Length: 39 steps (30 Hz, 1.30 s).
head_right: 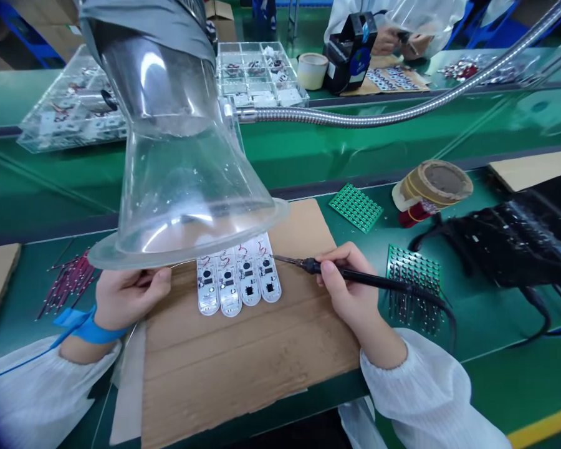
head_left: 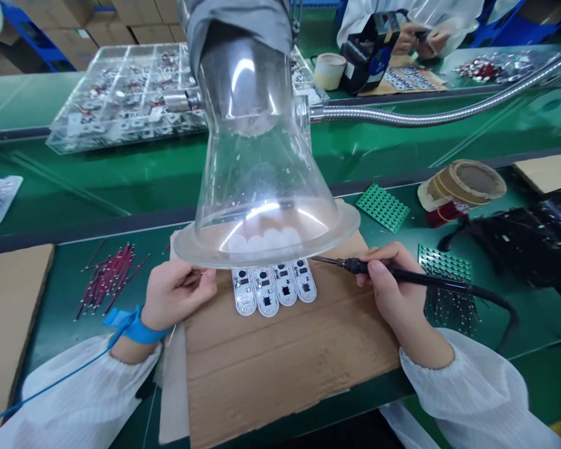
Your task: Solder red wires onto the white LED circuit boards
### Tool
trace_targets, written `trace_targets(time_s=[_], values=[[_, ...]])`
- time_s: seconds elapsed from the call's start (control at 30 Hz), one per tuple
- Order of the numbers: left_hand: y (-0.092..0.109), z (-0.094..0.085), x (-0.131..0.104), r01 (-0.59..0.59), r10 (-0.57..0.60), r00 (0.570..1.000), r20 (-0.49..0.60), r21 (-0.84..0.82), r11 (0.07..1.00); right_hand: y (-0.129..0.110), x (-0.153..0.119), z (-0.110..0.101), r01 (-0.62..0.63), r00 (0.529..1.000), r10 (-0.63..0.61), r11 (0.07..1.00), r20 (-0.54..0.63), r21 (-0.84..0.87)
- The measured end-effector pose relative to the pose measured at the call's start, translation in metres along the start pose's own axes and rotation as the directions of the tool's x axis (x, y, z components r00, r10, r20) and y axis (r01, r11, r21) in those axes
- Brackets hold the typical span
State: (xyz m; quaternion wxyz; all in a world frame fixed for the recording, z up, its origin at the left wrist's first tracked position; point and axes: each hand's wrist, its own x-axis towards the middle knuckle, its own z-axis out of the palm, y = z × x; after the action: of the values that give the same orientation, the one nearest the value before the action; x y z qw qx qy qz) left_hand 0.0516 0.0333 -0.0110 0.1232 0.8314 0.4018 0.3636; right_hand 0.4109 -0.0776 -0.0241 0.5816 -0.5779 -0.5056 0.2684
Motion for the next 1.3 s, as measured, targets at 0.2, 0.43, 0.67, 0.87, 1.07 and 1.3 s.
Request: trace_targets(time_s=[0.2, 0.43, 0.67, 0.87, 1.07, 1.3], values=[[-0.008, 0.006, -0.008, -0.021, 0.022, 1.0, -0.007, 0.054, 0.998, -0.002, -0.001, -0.002, 0.047, 0.997, -0.04, 0.995, 0.073, -0.09], [-0.012, 0.007, -0.009, -0.084, 0.081, 0.996, 0.033, 0.093, 0.992, 0.0, 0.0, -0.003, 0.093, 0.988, -0.079, 0.991, 0.136, -0.101], [-0.009, 0.008, -0.006, -0.194, 0.191, 0.981, 0.043, 0.094, 0.977, 0.001, -0.002, -0.005, 0.163, 0.978, -0.137, 0.973, 0.158, -0.163], [-0.005, 0.006, -0.003, -0.162, 0.155, 0.984, 0.091, 0.074, 0.984, 0.004, -0.003, -0.006, 0.165, 0.978, -0.137, 0.968, 0.154, -0.186], [-0.005, 0.001, -0.004, -0.116, 0.116, 0.993, -0.013, -0.019, 0.993, 0.006, -0.006, -0.005, 0.116, 0.992, -0.114, 0.993, 0.049, -0.037], [-0.007, 0.001, -0.007, -0.02, 0.024, 0.997, 0.068, -0.05, 0.999, 0.003, -0.005, -0.001, 0.13, 0.984, -0.12, 0.989, 0.131, -0.069]])
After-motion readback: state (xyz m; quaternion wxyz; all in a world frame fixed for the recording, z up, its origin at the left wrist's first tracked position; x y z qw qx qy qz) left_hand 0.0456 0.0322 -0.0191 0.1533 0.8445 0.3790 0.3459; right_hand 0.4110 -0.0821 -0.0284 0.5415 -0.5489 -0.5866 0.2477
